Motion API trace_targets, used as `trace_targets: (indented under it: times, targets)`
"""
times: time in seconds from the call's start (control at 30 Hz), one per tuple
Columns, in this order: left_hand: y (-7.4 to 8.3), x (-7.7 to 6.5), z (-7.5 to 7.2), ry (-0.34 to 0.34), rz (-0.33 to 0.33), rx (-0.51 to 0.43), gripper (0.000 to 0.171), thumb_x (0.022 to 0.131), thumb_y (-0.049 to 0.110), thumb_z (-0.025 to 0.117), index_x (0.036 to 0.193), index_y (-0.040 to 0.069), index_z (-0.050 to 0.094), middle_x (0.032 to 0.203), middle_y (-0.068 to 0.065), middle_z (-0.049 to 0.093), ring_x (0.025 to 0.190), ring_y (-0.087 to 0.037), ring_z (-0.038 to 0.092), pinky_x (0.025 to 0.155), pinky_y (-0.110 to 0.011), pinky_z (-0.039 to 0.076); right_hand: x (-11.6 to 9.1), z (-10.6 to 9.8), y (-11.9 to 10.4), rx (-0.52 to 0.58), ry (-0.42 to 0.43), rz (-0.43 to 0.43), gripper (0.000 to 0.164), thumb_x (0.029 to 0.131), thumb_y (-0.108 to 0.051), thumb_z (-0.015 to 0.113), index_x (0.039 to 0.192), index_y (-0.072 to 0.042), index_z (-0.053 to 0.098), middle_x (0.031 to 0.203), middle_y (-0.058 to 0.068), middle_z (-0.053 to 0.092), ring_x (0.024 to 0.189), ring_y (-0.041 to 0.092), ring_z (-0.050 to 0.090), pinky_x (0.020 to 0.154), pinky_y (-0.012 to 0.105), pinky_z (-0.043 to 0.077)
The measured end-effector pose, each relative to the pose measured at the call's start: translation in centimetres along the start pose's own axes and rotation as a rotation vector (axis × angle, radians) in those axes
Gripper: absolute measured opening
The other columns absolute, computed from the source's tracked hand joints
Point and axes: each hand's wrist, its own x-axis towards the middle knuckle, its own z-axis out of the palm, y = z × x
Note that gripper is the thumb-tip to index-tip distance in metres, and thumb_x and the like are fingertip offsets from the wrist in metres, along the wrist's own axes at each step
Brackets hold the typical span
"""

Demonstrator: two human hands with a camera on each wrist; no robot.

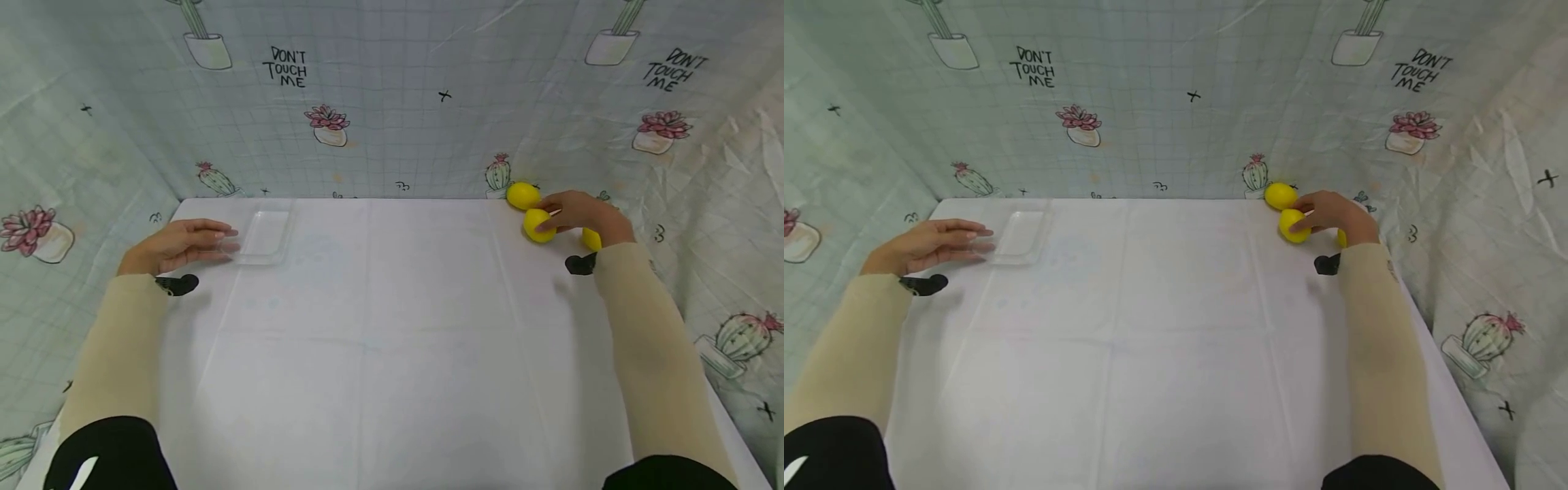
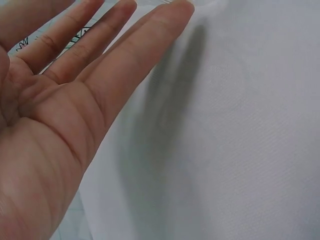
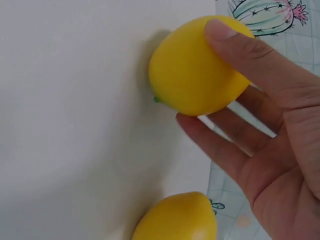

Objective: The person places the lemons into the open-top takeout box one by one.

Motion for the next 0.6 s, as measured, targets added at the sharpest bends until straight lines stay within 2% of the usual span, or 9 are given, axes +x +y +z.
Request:
trace_targets:
  times: [0.13, 0.27, 0.47, 0.6]
  targets:
    - [-0.1, 0.0, 0.0, -0.013, 0.002, 0.012, 0.038, 0.107, 0.002, 0.049, 0.145, -0.004, 0.047, 0.142, -0.007, 0.061, 0.129, -0.032, 0.059, 0.107, -0.050, 0.046, -0.4, 0.2, 0.7, -0.037, 0.047, -0.020, 0.077, 0.095, -0.043, 0.072, 0.156, -0.008, 0.040, 0.154, 0.029, 0.038, 0.136, 0.048, 0.041, 0.114, 0.069, 0.028]
    - [-0.3, -0.2, -0.1, -0.015, 0.010, 0.012, 0.040, 0.107, 0.002, 0.049, 0.146, -0.005, 0.046, 0.144, -0.009, 0.059, 0.129, -0.032, 0.059, 0.107, -0.051, 0.045, -0.4, 0.5, 1.1, -0.037, 0.089, -0.029, 0.077, 0.090, -0.046, 0.076, 0.153, -0.013, 0.046, 0.155, 0.024, 0.042, 0.138, 0.045, 0.040, 0.116, 0.069, 0.026]
    - [-0.6, -0.2, -0.2, -0.018, -0.007, -0.106, 0.036, 0.107, 0.002, 0.049, 0.141, 0.001, 0.058, 0.141, -0.009, 0.062, 0.127, -0.032, 0.061, 0.105, -0.048, 0.048, -0.4, 0.9, 1.6, -0.042, 0.133, -0.064, 0.077, 0.086, -0.046, 0.080, 0.149, -0.013, 0.053, 0.155, 0.022, 0.044, 0.140, 0.045, 0.038, 0.116, 0.068, 0.025]
    - [-1.0, -0.3, -0.2, -0.051, 0.009, -0.142, 0.039, 0.108, 0.001, 0.046, 0.146, 0.000, 0.052, 0.144, -0.012, 0.059, 0.131, -0.031, 0.057, 0.107, -0.047, 0.046, -0.3, 1.2, 1.8, -0.043, 0.157, -0.082, 0.077, 0.084, -0.047, 0.082, 0.148, -0.014, 0.055, 0.153, 0.022, 0.047, 0.139, 0.044, 0.041, 0.116, 0.068, 0.026]
